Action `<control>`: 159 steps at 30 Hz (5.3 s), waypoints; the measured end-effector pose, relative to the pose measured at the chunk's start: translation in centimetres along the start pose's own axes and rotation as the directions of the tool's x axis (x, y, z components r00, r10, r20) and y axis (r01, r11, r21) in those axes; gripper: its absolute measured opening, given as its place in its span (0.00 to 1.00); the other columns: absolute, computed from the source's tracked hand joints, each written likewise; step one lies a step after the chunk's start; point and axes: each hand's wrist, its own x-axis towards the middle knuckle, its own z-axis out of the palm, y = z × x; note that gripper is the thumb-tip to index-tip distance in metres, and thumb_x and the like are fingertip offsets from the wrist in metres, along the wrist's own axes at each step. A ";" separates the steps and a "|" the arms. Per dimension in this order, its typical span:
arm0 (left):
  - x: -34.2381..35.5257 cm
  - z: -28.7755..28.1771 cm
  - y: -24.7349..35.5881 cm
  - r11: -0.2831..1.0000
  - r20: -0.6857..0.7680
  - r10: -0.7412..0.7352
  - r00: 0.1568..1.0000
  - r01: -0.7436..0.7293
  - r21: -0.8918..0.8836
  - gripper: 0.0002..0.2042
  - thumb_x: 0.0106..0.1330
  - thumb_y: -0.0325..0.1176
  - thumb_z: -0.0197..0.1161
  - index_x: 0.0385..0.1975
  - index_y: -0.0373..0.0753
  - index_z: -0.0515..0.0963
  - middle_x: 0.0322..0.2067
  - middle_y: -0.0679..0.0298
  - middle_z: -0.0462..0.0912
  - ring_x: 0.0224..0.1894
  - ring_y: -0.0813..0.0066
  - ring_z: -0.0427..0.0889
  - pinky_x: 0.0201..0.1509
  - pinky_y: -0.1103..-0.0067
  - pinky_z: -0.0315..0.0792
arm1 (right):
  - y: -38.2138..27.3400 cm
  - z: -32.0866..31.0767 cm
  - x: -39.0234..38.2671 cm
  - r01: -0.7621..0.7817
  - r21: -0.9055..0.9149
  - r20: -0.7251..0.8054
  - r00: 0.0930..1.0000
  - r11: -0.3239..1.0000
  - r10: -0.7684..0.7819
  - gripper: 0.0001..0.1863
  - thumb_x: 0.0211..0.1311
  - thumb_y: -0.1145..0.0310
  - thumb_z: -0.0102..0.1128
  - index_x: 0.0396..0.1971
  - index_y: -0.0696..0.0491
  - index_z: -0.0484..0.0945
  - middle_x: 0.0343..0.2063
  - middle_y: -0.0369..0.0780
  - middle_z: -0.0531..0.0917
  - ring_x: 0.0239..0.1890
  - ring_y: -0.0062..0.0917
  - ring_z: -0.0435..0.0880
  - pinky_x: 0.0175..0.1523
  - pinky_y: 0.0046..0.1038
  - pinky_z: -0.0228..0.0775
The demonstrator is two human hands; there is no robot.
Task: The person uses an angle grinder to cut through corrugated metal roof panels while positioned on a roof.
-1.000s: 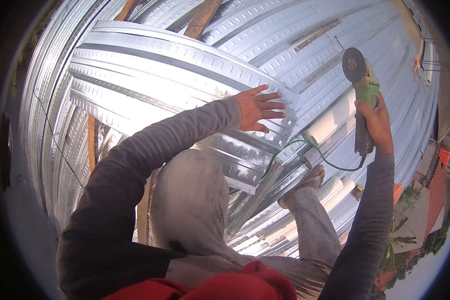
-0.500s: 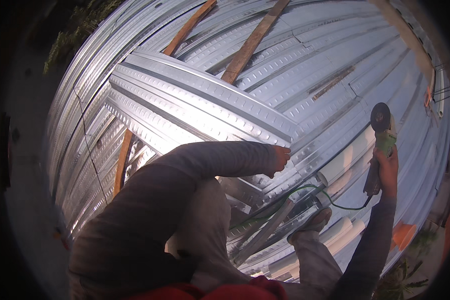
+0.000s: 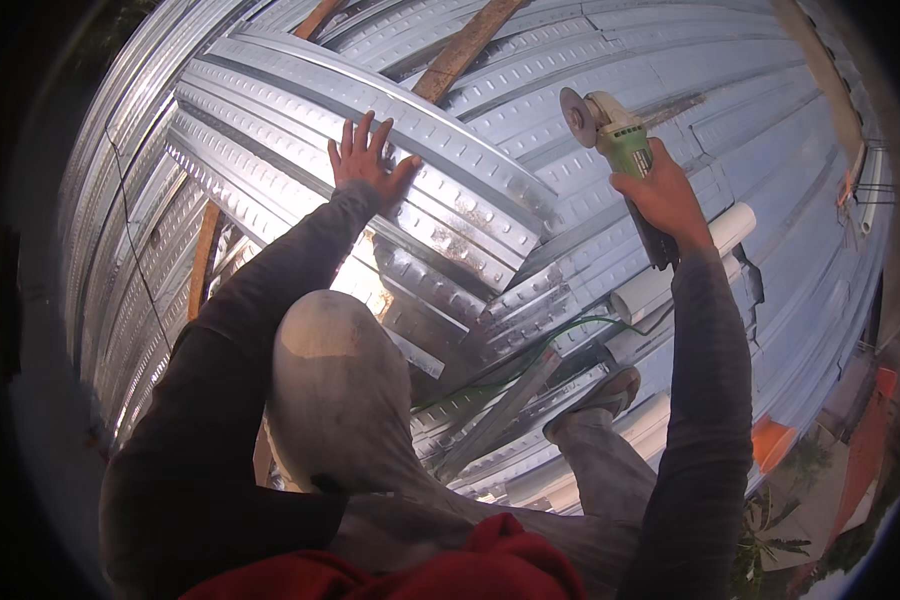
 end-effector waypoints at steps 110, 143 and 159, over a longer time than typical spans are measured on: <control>0.6 2.1 -4.5 0.788 -0.002 -0.613 0.790 0.611 -0.071 0.36 0.72 0.67 0.42 0.79 0.65 0.54 0.82 0.70 0.41 0.82 0.43 0.26 0.72 0.27 0.44 | -10.8 14.5 16.6 0.144 -0.562 0.477 0.861 0.814 0.177 0.46 0.46 0.58 0.65 0.67 0.62 0.66 0.50 0.58 0.85 0.55 0.49 0.85 0.62 0.40 0.75; 0.7 2.2 -4.2 0.789 -0.026 -0.613 0.789 0.611 -0.070 0.36 0.71 0.66 0.45 0.79 0.66 0.56 0.82 0.70 0.44 0.82 0.43 0.30 0.72 0.28 0.45 | -8.1 12.7 14.9 0.146 -0.530 0.481 0.863 0.836 0.154 0.40 0.47 0.58 0.69 0.60 0.62 0.69 0.47 0.59 0.85 0.53 0.52 0.84 0.59 0.41 0.74; -0.1 1.9 -4.4 0.800 -0.059 -0.600 0.798 0.598 -0.052 0.35 0.71 0.66 0.47 0.77 0.66 0.59 0.81 0.68 0.45 0.82 0.42 0.33 0.71 0.29 0.50 | -7.5 14.1 15.9 0.134 -0.450 0.402 0.913 0.883 0.067 0.38 0.46 0.57 0.70 0.58 0.60 0.71 0.46 0.57 0.85 0.50 0.50 0.86 0.56 0.41 0.76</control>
